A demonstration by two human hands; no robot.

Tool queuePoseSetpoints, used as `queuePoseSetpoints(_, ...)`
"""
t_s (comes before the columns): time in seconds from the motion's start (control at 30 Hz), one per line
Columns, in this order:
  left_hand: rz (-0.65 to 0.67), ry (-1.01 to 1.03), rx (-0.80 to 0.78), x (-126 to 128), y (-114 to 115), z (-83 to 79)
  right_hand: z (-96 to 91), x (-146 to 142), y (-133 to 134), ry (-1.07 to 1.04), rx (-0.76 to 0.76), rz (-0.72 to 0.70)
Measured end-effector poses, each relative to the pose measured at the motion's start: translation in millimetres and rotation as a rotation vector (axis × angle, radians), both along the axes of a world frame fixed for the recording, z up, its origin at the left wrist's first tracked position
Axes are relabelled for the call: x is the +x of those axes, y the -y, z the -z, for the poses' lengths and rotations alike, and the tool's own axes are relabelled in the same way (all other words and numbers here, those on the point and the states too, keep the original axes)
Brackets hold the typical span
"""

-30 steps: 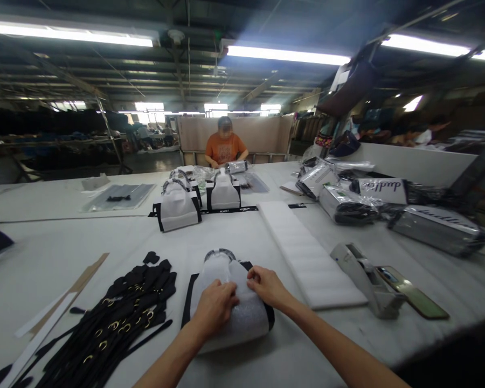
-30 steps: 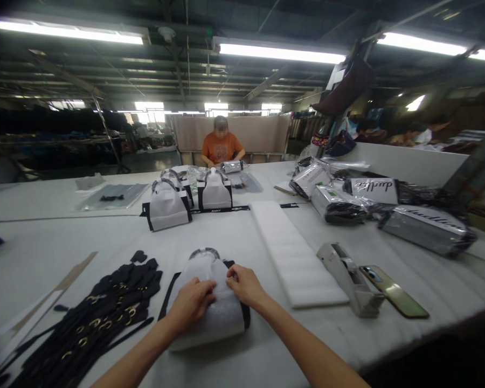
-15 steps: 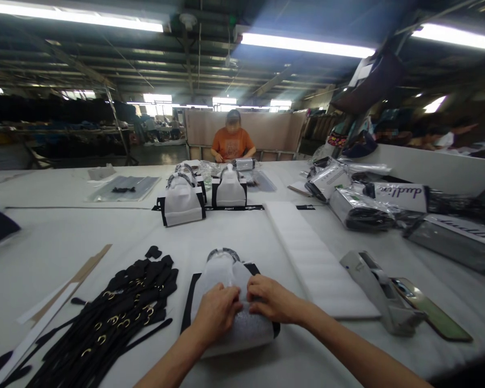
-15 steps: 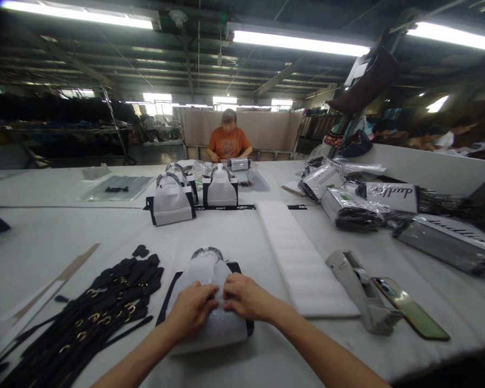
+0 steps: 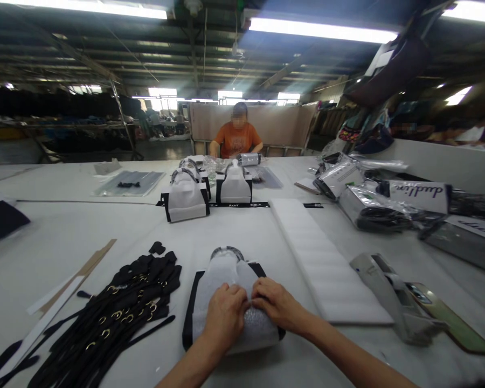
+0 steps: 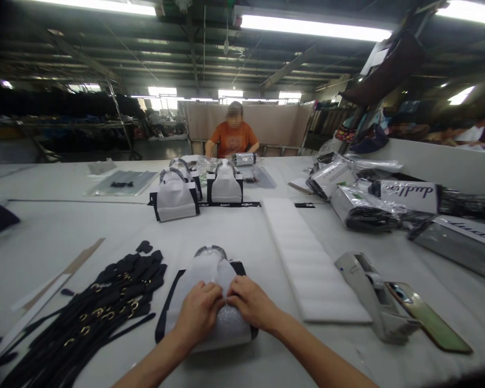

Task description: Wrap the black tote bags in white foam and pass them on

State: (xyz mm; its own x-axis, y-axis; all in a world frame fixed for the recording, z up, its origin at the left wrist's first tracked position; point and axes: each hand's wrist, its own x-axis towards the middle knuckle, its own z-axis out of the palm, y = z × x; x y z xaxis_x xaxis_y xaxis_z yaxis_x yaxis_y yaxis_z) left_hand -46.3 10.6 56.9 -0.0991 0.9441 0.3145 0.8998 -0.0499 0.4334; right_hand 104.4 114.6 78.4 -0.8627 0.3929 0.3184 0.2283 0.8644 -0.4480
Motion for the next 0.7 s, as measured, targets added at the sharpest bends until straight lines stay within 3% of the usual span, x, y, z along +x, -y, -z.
queuePoseSetpoints(0.13, -0.038, 0.014, 0.023, 1.4, -1.3, 1.1, -7.7, 9.7, 14.9, -0.183, 0.228, -0.002)
queuePoseSetpoints(0.3, -0.069, 0.01, 0.051, 4.2, -1.6, 3.0, 2.0, 24.3, 31.2, -0.083, 0.494, -0.105)
queuePoseSetpoints(0.43, -0.068, -0.045, 0.108, 4.5, -1.5, 6.8, 23.5, 29.4, 28.6, -0.046, 0.537, -0.069)
queuePoseSetpoints(0.6, -0.023, -0.315, 0.449, 13.5, 14.1, 24.4, 30.7, 31.3, 28.5, -0.03, 0.489, -0.054)
queuePoseSetpoints(0.7, -0.022, -0.46, 0.411, 22.5, 25.6, 43.4, 29.7, 31.8, 30.6, -0.054, 0.456, -0.045)
